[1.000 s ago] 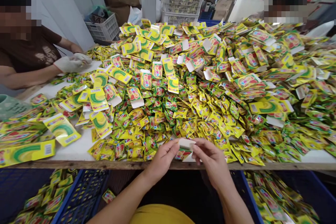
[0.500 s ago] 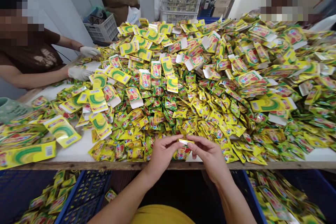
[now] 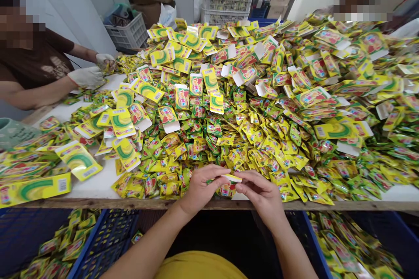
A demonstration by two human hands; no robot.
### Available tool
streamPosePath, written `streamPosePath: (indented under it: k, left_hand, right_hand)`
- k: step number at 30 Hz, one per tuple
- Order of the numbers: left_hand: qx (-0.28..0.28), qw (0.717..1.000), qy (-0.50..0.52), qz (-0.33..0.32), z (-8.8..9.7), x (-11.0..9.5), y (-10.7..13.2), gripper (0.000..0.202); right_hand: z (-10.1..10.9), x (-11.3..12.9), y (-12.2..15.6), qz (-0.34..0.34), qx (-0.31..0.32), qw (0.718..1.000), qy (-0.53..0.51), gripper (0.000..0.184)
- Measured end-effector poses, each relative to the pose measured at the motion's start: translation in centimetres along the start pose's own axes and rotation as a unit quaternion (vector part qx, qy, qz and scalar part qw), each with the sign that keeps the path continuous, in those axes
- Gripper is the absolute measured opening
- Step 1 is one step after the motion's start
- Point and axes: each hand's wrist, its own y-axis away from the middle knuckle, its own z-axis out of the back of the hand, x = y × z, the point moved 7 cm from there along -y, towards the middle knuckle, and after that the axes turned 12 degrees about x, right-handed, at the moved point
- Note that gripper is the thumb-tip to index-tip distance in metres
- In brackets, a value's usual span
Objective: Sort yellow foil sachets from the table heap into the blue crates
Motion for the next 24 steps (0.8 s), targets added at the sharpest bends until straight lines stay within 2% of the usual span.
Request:
streamPosePath:
  k: [3, 6, 12, 17, 24]
  left_hand:
    - [0.023, 0.999, -0.011, -0.023, -0.2, -0.3, 0.1, 0.016]
    - [0.023, 0.999, -0.022, -0.027, -0.3, -0.7, 0.1, 0.016]
    - [0.040, 0.997, -0.045, 0.045, -0.7, -2.1, -1.0, 0.016]
    - [0.027, 0.992, -0.051, 0.108, -0.3, -2.1, -1.5, 0.012]
    - [0.033, 0.999, -0.015, 0.017, -0.1, -0.6, -0.9, 0.016]
  right_hand:
    - [-0.1, 0.4, 0.2, 0.033, -0.013, 0.998, 0.055, 0.014]
    - [-0.2, 0.5, 0.2, 0.042, -0.017, 0.997, 0.067, 0.012]
    - [0.7, 0.8, -0.3, -0.025, -0.033, 0.999, 0.033, 0.010]
    - [0.7, 1.0, -0.5, -0.059, -0.008, 0.998, 0.031, 0.014]
    - [0.5, 1.5, -0.2, 0.022, -0.015, 0.992, 0.119, 0.011]
